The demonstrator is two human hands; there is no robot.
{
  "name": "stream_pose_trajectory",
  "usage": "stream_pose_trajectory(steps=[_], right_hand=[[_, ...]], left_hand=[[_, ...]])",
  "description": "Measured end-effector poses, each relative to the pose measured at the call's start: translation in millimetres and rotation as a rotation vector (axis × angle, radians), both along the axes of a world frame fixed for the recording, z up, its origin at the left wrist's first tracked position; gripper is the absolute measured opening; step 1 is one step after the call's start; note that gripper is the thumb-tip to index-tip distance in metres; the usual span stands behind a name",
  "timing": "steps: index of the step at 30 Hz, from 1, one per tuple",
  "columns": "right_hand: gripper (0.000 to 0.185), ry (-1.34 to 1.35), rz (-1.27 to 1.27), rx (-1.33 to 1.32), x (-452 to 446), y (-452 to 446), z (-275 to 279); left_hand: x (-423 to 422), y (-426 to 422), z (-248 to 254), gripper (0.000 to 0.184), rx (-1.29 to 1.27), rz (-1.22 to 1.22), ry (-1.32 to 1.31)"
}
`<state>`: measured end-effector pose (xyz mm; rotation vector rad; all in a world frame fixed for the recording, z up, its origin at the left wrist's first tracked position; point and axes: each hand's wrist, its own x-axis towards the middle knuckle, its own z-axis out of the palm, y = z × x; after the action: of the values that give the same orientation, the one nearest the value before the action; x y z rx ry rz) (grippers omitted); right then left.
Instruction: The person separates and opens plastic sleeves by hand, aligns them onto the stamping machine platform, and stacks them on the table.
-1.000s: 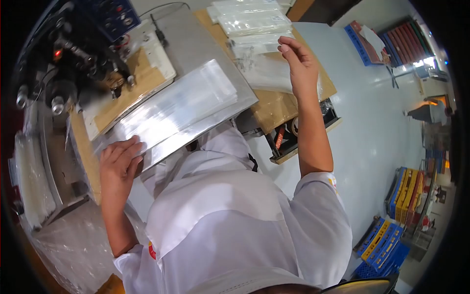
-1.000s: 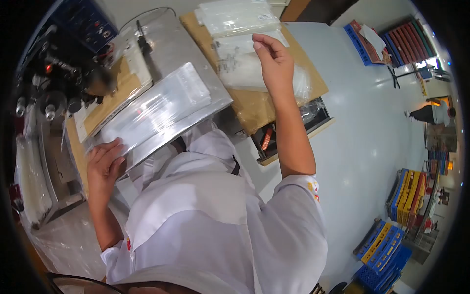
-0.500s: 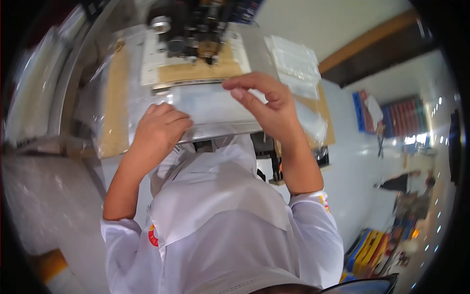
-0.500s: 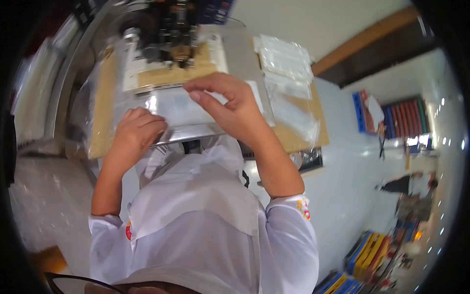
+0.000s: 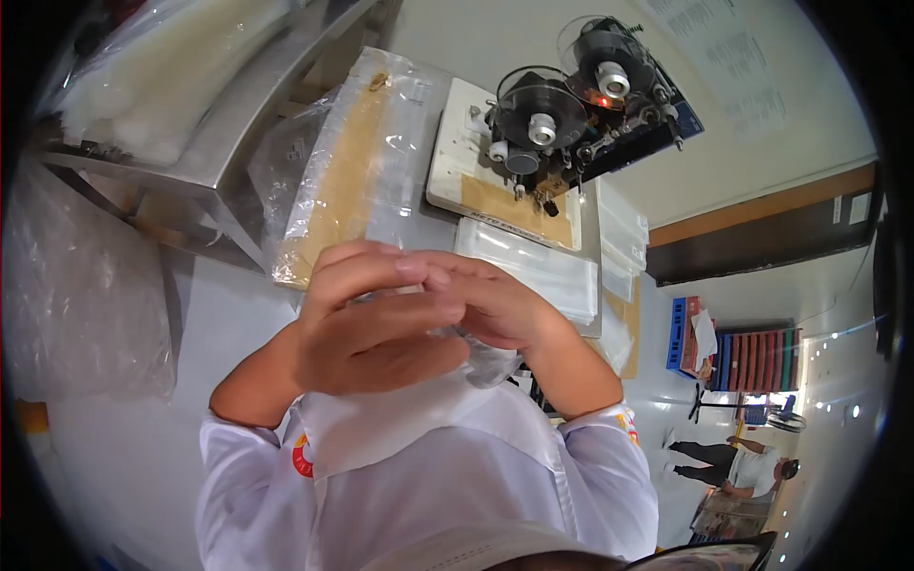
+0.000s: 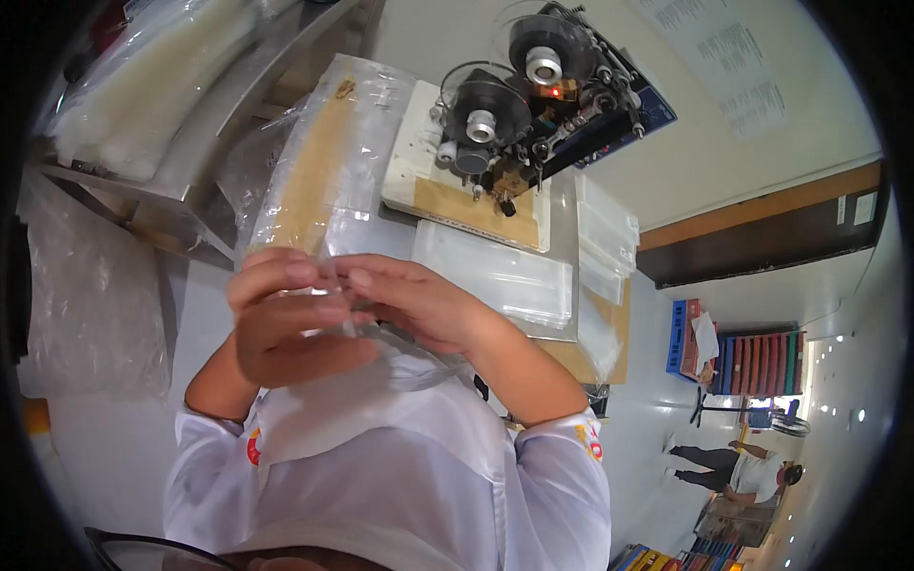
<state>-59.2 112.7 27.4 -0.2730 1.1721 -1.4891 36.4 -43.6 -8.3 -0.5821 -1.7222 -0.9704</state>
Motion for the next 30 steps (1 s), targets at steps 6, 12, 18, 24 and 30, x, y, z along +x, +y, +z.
stream_pose_trajectory(steps=[6,12,18,24,30], right_hand=[[0.022,0.155,-0.052,-0.291,-14.3,-49.7,-1.1],[0.012,0.611,-0.223,-0.352,7.6,-67.3,5.6],[0.012,0.929,-0.231,-0.34,19.0,-45.7,-15.9],[0.011,1.132,-0.29,-0.435,28.2,-6.4,-23.9],[0.01,0.94,-0.34,-0.536,36.3,25.5,-23.3]], left_hand=[[16.9,-25.9,11.4,0.046,0.273,0.116,0.059],[30.4,-57.7,-6.3,0.028,0.963,-0.033,-0.332],[48.9,-50.7,-14.5,0.014,0.612,0.06,-0.385],[32.4,12.3,20.6,0.014,0.461,0.44,-0.499],[58.5,50.5,34.3,0.008,0.107,0.212,-0.441]])
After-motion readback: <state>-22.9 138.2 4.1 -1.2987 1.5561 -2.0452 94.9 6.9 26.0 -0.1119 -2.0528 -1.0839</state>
